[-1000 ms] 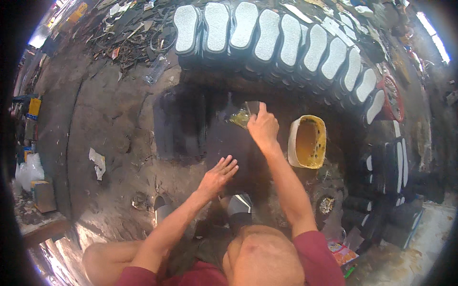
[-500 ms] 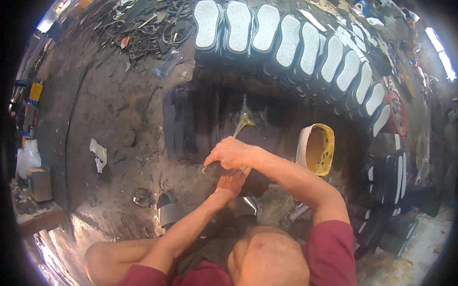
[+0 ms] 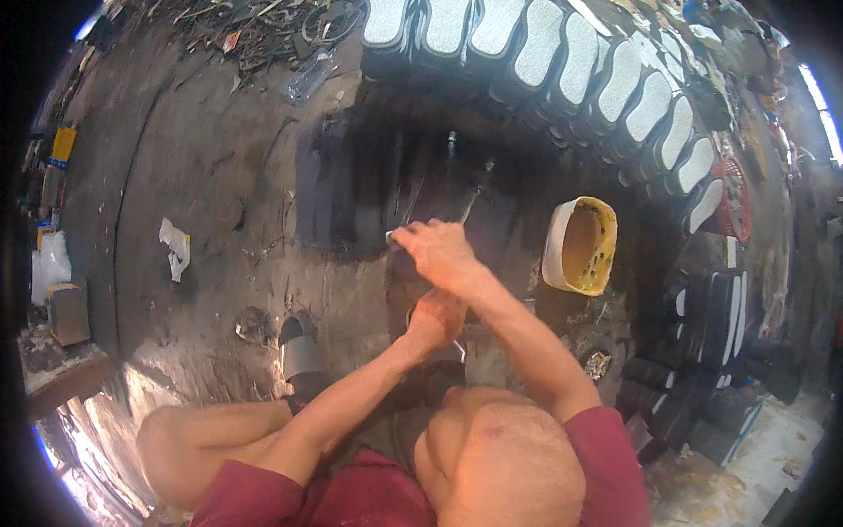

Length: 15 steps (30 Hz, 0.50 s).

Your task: The person sits on the ground and repeatedly applies a dark liquid from a yellow container onto flat black shoe parts using a brush. The person holds each part steady with one hand while brushing with the other, then places the treated part back onto a pile.

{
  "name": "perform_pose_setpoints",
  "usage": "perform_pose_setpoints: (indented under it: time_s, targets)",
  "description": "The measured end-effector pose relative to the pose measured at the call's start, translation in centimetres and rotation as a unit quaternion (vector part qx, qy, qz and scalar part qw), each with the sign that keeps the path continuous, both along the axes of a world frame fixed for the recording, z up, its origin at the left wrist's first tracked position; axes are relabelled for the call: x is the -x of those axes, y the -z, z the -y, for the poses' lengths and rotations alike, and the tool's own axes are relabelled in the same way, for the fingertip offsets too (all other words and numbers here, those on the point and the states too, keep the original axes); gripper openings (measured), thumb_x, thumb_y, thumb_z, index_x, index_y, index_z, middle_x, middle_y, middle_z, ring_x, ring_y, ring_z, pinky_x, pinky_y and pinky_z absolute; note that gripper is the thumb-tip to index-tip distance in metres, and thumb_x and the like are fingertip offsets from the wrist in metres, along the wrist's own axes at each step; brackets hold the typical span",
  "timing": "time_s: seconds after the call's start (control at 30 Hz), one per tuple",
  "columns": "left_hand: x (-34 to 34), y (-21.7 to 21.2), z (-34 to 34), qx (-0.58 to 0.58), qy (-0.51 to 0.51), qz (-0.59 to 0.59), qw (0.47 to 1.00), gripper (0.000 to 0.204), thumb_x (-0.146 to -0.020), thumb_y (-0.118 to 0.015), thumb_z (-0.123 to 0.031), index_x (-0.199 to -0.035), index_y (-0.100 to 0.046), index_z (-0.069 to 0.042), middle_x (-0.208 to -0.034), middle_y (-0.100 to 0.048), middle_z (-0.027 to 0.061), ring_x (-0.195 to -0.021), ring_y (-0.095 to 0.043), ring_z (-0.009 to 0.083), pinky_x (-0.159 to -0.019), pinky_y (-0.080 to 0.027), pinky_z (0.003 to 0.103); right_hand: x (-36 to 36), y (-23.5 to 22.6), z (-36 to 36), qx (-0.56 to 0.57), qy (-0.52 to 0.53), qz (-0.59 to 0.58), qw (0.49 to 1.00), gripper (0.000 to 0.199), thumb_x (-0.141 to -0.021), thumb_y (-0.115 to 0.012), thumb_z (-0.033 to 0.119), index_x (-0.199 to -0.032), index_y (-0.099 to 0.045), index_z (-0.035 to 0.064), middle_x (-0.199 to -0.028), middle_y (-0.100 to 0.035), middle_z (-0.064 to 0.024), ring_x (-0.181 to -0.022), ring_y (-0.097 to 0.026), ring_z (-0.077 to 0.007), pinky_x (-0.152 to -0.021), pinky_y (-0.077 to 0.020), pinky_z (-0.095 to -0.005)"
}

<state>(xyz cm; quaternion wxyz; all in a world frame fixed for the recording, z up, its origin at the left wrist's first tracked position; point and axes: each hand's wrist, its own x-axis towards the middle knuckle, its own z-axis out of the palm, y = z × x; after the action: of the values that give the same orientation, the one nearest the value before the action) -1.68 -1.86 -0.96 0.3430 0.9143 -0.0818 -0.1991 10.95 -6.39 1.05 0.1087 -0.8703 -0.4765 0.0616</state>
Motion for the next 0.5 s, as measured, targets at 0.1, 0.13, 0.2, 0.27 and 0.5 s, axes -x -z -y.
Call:
perform_pose_setpoints:
  time_s: [0.1, 0.13, 0.2, 0.27, 0.5]
  targets:
    - [3.0, 1.3, 2.3, 0.058, 0.057, 0.112, 0.990, 0.063, -0.094, -0.056, -0.015, -0.155, -0.047, -0.005, -0.161, -0.048, 0.0151, -0.150, -0.044, 0.0333, -0.126, -0.034, 0.045, 5.2, -0.2, -0.5, -0.027, -0.019, 0.109, 0.993, 0.033, -0.088, -0.066, 0.015, -0.120, -0.068, 0.0188, -0.107, -0.071, -0.0008, -0.095, -0.072, -0.0241, -0.073, -0.0594, -0.0390]
    - [3.9, 1.5, 2.7, 0.054, 0.085, 0.227, 0.969, 0.063, -0.096, -0.054, -0.017, -0.157, -0.046, -0.006, -0.164, -0.044, 0.0138, -0.152, -0.042, 0.0319, -0.127, -0.032, 0.045, 6.5, -0.7, -0.8, -0.023, -0.028, 0.089, 0.995, 0.038, -0.088, -0.068, 0.019, -0.126, -0.068, 0.0168, -0.100, -0.070, -0.0049, -0.096, -0.073, -0.0271, -0.075, -0.0583, -0.0410]
    - [4.9, 1.5, 3.2, 0.091, 0.122, 0.182, 0.971, 0.062, -0.098, -0.052, -0.020, -0.158, -0.044, -0.007, -0.169, -0.038, 0.0120, -0.155, -0.038, 0.0295, -0.129, -0.026, 0.045, 7.8, -2.5, -0.7, -0.027, -0.026, -0.023, 0.999, 0.044, -0.086, -0.072, 0.014, -0.130, -0.067, 0.0151, -0.114, -0.074, -0.0065, -0.098, -0.074, -0.0265, -0.078, -0.0594, -0.0413]
    - [4.9, 0.9, 3.1, 0.090, 0.109, 0.155, 0.978, 0.060, -0.097, -0.053, -0.019, -0.155, -0.048, -0.007, -0.166, -0.042, 0.0147, -0.154, -0.041, 0.0299, -0.121, -0.040, 0.044, 7.4, -5.5, 0.2, -0.181, 0.032, -0.151, 0.971, 0.043, -0.086, -0.075, 0.008, -0.128, -0.069, 0.0131, -0.119, -0.076, -0.0081, -0.103, -0.075, -0.0275, -0.084, -0.0601, -0.0418]
    - [-2.6, -0.1, 0.0, -0.049, -0.056, 0.219, 0.973, 0.065, -0.082, -0.061, 0.006, -0.146, -0.056, -0.003, -0.158, -0.052, 0.0141, -0.152, -0.043, 0.0292, -0.089, -0.063, 0.035, -8.4, -13.6, 7.8, -0.374, 0.176, -0.107, 0.904, 0.034, -0.089, -0.071, -0.008, -0.121, -0.074, 0.0027, -0.116, -0.078, -0.0093, -0.109, -0.073, -0.0189, -0.099, -0.0553, -0.0329]
